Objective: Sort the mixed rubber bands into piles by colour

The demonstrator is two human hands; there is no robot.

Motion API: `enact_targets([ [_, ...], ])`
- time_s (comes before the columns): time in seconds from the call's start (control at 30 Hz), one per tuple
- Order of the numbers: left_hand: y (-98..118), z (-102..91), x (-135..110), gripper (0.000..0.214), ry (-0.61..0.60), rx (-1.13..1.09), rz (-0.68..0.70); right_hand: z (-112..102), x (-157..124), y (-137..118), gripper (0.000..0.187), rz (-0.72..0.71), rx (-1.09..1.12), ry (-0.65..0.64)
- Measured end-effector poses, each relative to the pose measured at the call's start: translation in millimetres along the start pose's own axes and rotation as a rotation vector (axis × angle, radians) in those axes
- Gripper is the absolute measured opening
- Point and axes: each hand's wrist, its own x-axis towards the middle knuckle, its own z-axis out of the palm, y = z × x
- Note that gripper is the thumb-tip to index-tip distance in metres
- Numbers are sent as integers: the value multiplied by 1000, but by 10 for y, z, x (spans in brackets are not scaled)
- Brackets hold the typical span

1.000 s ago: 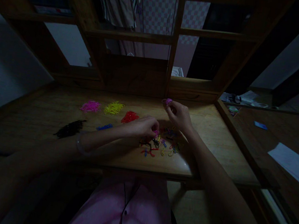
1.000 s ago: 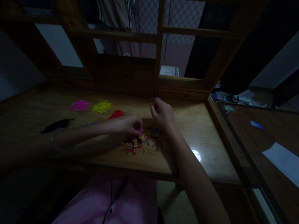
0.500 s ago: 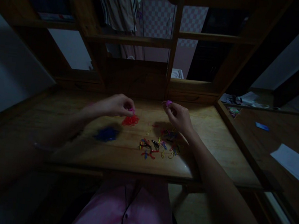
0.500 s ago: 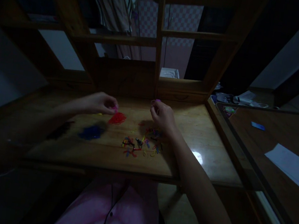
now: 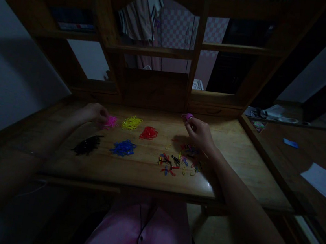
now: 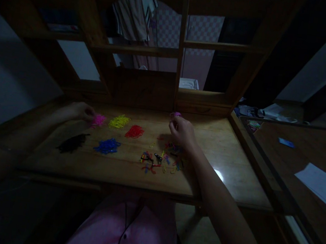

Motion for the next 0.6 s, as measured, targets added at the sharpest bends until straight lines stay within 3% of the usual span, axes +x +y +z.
enact_targets([
  [0.43, 160, -75, -273, 24, 54, 172, 116, 9, 3, 32, 19, -13, -8, -5],
  [0.6, 171, 82, -268, 36, -95, 131, 112, 7, 2, 33, 17, -12, -6, -2],
])
